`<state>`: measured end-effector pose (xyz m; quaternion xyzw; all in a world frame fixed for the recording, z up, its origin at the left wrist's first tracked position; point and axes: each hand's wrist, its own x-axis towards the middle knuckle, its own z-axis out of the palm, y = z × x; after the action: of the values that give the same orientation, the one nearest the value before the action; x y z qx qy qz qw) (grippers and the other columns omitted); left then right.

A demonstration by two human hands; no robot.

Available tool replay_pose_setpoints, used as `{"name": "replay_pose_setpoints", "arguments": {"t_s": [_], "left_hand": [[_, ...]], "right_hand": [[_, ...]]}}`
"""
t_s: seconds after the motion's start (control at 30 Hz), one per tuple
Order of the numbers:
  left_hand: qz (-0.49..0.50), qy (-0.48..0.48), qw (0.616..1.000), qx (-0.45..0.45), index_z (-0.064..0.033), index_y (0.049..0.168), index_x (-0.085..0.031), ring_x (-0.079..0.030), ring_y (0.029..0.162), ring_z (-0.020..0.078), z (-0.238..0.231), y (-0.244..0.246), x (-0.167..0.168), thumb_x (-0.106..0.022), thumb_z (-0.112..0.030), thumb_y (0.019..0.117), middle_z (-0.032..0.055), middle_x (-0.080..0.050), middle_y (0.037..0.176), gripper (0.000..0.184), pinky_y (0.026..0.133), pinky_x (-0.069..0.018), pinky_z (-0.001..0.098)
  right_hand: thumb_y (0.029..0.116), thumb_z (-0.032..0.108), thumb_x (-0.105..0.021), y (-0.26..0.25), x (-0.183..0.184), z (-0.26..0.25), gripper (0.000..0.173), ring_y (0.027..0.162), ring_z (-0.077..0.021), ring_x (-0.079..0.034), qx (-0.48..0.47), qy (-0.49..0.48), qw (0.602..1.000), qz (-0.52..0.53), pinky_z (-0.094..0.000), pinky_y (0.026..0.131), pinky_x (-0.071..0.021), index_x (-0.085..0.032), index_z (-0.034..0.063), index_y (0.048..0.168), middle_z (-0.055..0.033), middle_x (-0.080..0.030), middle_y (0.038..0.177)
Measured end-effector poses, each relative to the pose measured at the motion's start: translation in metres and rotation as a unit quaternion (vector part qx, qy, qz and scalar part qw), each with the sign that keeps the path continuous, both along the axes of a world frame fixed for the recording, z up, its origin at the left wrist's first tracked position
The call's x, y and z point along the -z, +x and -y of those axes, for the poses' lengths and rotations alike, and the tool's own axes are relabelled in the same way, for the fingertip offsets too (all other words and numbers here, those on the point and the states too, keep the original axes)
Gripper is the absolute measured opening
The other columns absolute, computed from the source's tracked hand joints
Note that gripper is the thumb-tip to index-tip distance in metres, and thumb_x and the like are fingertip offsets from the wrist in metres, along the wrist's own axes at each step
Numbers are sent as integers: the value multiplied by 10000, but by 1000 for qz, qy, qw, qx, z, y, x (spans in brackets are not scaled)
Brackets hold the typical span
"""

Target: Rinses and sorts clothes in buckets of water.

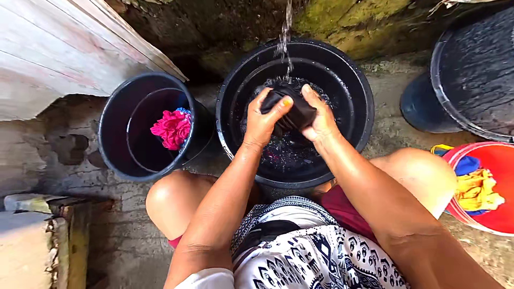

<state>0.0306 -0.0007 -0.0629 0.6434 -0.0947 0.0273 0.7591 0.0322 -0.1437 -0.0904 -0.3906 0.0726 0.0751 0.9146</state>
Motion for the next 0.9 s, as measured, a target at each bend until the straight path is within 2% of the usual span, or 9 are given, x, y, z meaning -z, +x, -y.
{"name": "replay_pose_setpoints", "arguments": {"t_s": [0.1,0.37,0.47,0.6,0.67,0.73,0.8,0.83,0.9], "left_hand": [[-212,-129,966,-74,-45,1282,-597,-711,1008,218,12,9,-2,-528,-353,1063,116,-717,1088,384,903,-600,444],[-383,-145,908,82,-173,1054,-625,-691,816,134,2,21,4,-292,-370,1084,12,-700,885,388,710,-594,346],[-356,14,929,103,-136,1109,-649,-686,831,110,-31,26,-23,-398,-277,1067,-1,-707,913,290,742,-592,332],[-175,301,933,-88,-94,1184,-662,-713,886,95,-102,32,-99,-740,-325,920,-7,-729,996,360,818,-623,349],[-100,518,837,-146,-151,1230,-650,-693,943,124,-158,34,-138,-774,-541,833,33,-700,1062,570,852,-593,402],[-64,677,719,-143,-144,1374,-548,-648,1066,406,-224,42,-152,-735,-779,723,253,-639,1198,929,865,-500,678],[-71,734,661,-136,-102,1525,-394,-382,1325,652,-237,48,-155,-761,-755,697,407,-371,1485,1117,973,-289,871],[-69,731,666,-131,-68,1543,-384,-264,1402,668,-216,49,-156,-780,-651,761,406,-264,1565,1053,1032,-212,875],[-82,693,712,-79,-27,1451,-518,-425,1367,546,-157,55,-138,-751,-414,916,336,-428,1497,699,1069,-348,750]], "right_hand": [[888,37,-685,11,-16,-4,107,783,-72,-657,116,-153,976,102,-294,748,-588,-670,126,831,39,-674,812],[853,87,-660,15,-20,-6,206,745,-80,-568,54,-432,830,350,-247,674,-457,-586,44,666,-41,-582,739],[946,98,-561,21,-15,-4,193,894,-108,-612,-63,-360,855,368,-270,797,-497,-642,-27,823,-94,-641,890],[1031,427,-516,38,42,16,627,1261,-326,-600,-272,-448,839,146,-537,893,-593,-393,82,1540,-185,-478,1505],[985,408,-669,28,97,27,680,1360,-507,-468,-311,-627,713,41,-694,1052,-433,-480,-11,1486,-332,-421,1515],[919,280,-758,2,136,33,688,1353,-605,-408,-388,-703,593,-59,-784,1040,-363,-492,-31,1472,-407,-386,1493],[960,173,-681,-7,158,33,543,1301,-559,-502,-473,-710,517,-72,-753,1013,-410,-522,-3,1449,-370,-505,1414],[975,156,-648,-1,165,33,435,1270,-519,-552,-480,-706,518,-50,-731,1008,-430,-595,-9,1374,-332,-583,1350],[1002,159,-629,20,157,34,327,1213,-501,-601,-425,-678,599,-9,-725,1017,-437,-673,-45,1253,-319,-653,1241]]}}
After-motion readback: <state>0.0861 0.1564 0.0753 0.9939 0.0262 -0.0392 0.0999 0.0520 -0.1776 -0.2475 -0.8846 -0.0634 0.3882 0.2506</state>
